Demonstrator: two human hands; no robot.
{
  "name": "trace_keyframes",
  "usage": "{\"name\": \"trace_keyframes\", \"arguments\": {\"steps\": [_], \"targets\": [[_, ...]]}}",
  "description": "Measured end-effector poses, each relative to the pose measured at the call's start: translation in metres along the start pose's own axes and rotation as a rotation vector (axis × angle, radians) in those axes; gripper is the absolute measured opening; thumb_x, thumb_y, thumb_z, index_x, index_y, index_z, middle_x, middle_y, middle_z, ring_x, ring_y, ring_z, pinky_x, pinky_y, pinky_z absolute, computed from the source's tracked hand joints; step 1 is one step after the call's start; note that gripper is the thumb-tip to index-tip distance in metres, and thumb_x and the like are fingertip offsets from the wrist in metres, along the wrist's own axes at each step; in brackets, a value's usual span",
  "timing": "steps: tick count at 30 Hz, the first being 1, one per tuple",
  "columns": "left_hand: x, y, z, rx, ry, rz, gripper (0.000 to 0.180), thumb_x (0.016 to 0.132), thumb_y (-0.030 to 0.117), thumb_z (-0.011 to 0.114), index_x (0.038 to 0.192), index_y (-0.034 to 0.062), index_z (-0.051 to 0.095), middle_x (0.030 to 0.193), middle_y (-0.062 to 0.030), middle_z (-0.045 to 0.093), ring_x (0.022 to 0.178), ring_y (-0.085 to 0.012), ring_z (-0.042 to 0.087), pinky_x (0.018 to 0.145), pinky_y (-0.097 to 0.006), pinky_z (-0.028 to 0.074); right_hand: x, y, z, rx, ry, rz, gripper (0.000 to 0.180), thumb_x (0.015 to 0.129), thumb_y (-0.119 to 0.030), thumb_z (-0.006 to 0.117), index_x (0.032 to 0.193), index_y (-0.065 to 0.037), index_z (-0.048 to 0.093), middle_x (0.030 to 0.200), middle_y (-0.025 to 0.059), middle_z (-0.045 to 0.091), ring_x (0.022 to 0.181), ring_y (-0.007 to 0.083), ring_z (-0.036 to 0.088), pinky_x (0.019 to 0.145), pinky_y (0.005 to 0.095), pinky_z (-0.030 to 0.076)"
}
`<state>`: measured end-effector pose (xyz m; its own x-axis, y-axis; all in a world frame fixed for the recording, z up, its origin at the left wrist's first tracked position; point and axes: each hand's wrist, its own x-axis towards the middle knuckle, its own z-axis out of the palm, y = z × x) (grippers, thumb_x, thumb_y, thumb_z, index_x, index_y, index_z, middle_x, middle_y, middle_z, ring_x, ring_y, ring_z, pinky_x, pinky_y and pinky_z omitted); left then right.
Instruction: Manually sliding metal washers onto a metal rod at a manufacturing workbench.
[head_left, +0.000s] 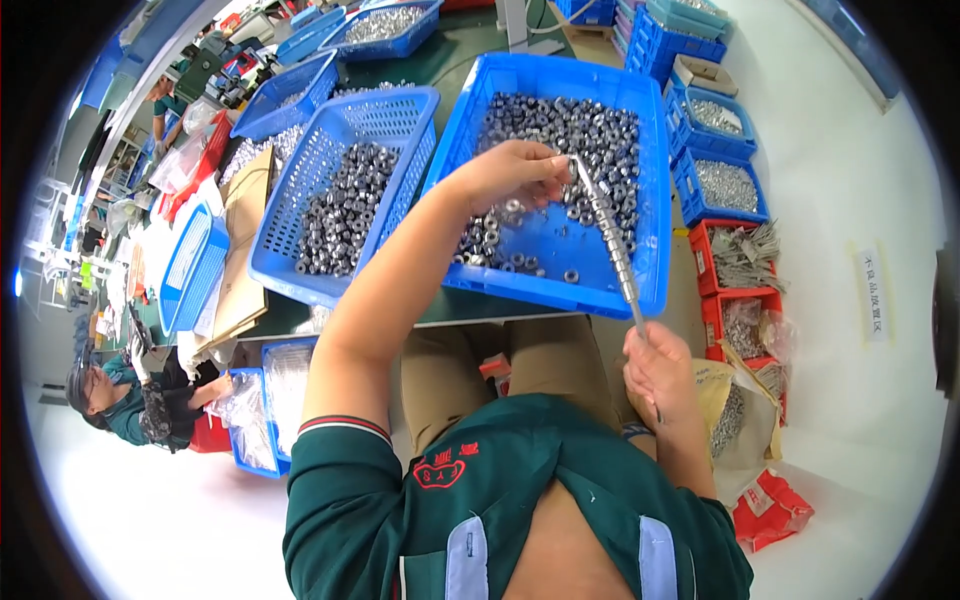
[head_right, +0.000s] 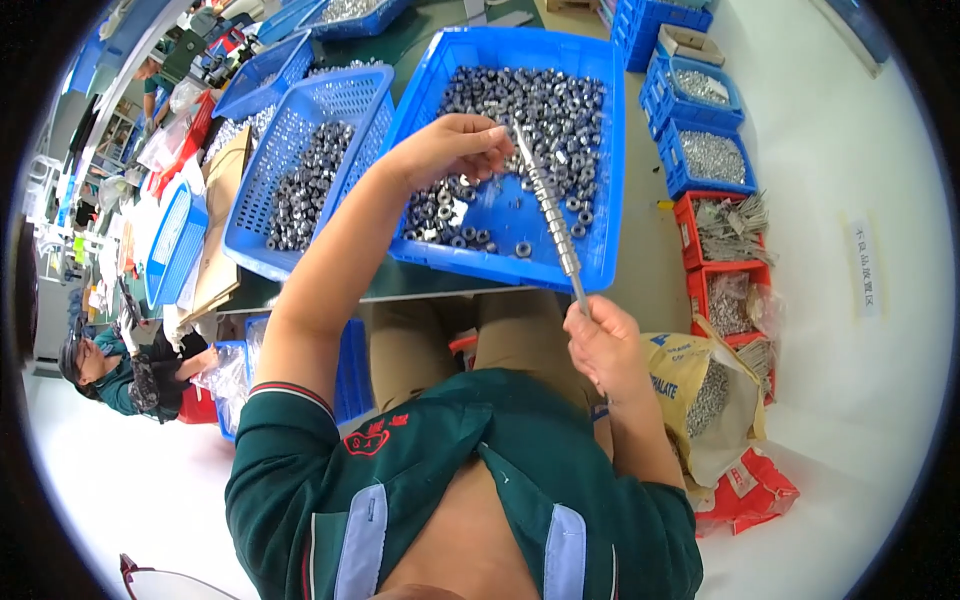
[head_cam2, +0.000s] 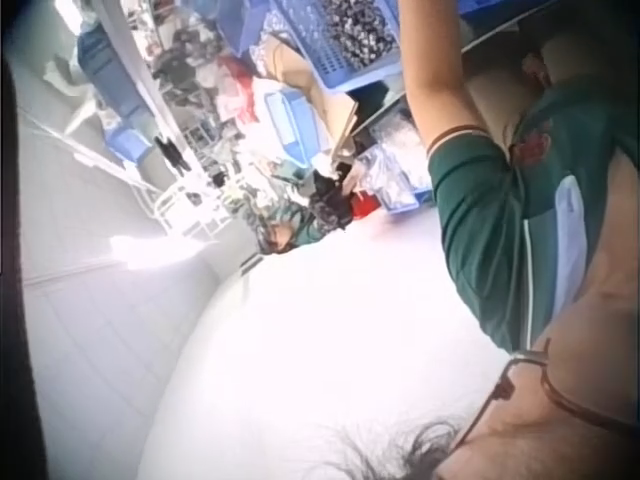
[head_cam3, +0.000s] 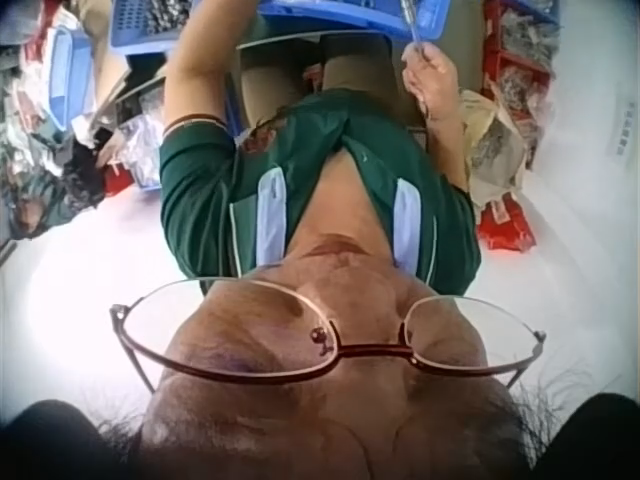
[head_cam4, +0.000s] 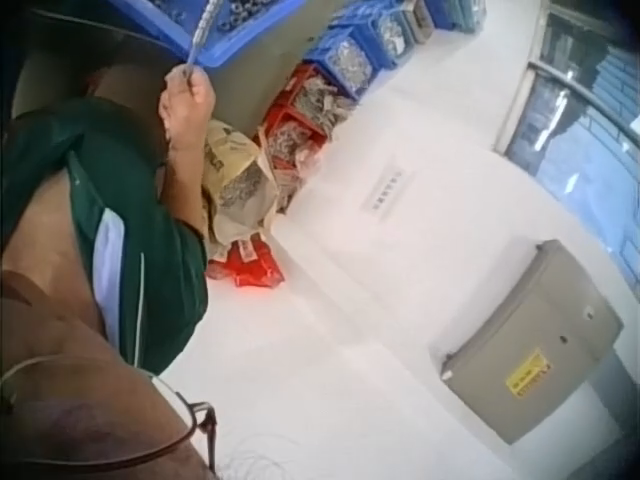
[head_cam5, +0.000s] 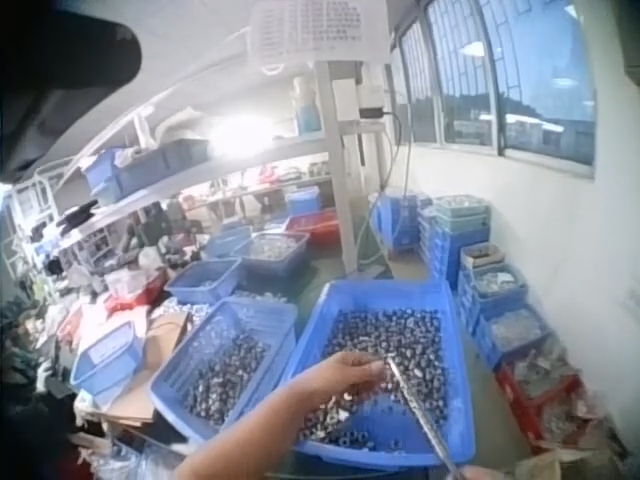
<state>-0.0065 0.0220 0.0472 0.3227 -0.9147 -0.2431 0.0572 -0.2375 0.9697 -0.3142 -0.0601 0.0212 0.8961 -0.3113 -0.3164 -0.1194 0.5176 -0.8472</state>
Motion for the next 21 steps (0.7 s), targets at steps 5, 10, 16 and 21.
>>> {"name": "trace_keyframes", "arguments": {"steps": [5,10,16,21], "targets": [[0.004,-0.028,0.006,1.181,-0.302,-0.033,0.027,0.07,0.029,0.071,0.082,0.0059,0.065,0.079,-0.0101,0.065,0.075,-0.0242,0.062,0.066,-0.036,0.048,-0.003,-0.005,-0.007,-0.02,0.011,0.012,0.015,0.091,-0.015,0.053,0.082,-0.003,0.048,0.053,-0.0058,0.035,0.037,0.001,0.03,0.034,0.0165,0.023],[0.007,-0.039,0.02,1.188,-0.365,-0.097,0.035,0.067,0.037,0.074,0.082,0.0075,0.065,0.079,-0.012,0.065,0.078,-0.029,0.062,0.068,-0.039,0.047,-0.001,-0.006,-0.006,-0.011,0.005,0.044,0.014,0.091,-0.014,0.053,0.082,-0.004,0.049,0.054,-0.0061,0.036,0.038,0.0006,0.03,0.034,0.0161,0.023],[0.004,-0.031,0.029,1.3,-0.241,-0.013,0.028,0.071,0.033,0.071,0.086,0.0099,0.065,0.08,-0.0119,0.065,0.08,-0.0302,0.062,0.068,-0.04,0.047,-0.001,-0.002,-0.006,0.015,0.009,0.05,0.013,0.091,-0.014,0.053,0.083,-0.004,0.049,0.055,-0.0066,0.036,0.039,0.0001,0.03,0.035,0.0158,0.023],[0.007,-0.027,0.028,1.334,-0.009,0.005,0.016,0.079,0.018,0.06,0.093,0.0132,0.064,0.085,-0.0098,0.065,0.082,-0.0284,0.062,0.069,-0.039,0.048,-0.002,-0.002,-0.007,0.024,0.004,0.037,0.013,0.091,-0.014,0.053,0.083,-0.004,0.049,0.055,-0.0069,0.035,0.039,0.0,0.03,0.035,0.0157,0.023]]}}
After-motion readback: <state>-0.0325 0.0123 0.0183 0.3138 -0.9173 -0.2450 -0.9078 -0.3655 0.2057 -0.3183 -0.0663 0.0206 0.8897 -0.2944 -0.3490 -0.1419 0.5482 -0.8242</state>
